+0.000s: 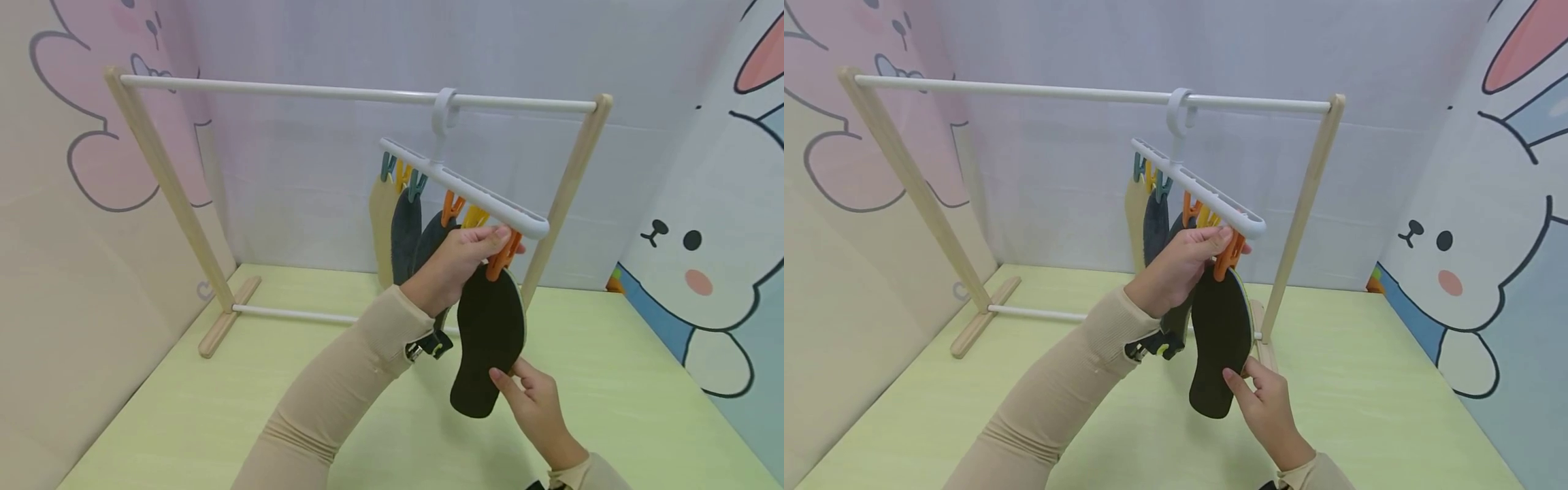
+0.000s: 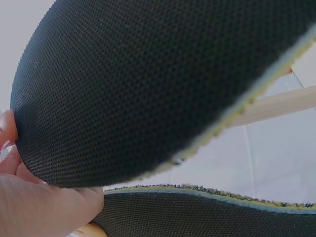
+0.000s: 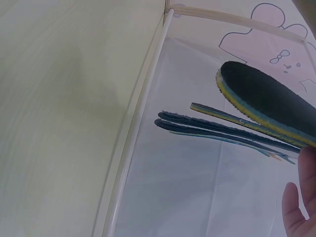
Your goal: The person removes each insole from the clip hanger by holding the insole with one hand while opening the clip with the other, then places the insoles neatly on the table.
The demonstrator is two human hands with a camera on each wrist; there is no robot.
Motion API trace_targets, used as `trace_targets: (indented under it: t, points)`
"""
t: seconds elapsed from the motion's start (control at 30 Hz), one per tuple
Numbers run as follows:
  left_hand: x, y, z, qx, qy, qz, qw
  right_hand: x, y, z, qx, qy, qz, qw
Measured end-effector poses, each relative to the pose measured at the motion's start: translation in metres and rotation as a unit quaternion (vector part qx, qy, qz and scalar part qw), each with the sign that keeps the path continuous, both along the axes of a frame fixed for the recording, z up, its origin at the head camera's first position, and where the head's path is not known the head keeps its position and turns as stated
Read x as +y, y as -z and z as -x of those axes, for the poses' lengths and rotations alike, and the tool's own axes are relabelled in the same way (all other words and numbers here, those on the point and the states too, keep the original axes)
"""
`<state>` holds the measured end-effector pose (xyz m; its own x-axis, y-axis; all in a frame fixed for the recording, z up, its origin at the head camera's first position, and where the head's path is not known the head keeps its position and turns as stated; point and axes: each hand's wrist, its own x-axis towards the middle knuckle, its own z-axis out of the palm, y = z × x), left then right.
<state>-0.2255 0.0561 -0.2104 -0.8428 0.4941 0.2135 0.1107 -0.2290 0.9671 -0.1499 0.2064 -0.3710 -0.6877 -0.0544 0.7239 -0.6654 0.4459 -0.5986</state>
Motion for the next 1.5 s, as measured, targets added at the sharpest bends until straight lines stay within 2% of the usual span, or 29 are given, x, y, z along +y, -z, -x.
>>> trace_targets:
  t: [0.43, 0.67, 1.03, 1.5]
  points:
    - [0.0039, -0.0015, -0.0024, -0.004, -0.015, -0.013, 0.9998, 0.0035, -0.0034, -0.0006, -0.001, 0.004, -0.009, 0.9999]
    - [0.0043, -0.0011, -0.0027, 0.001, -0.02, -0.018, 0.9996, 0.0027, -0.0014, -0.0023, -0.006, 0.003, 0.002, 1.0]
    - [0.0052, -0.0013, -0.004, 0.017, -0.03, -0.004, 0.9994, 0.0029, 0.0018, -0.0042, 0.004, 0.003, -0.001, 1.0]
    - [0.0045, -0.0031, -0.0049, 0.021, -0.044, 0.001, 0.9988, 0.0063, 0.0002, -0.0069, 0.001, 0.009, -0.012, 0.9999]
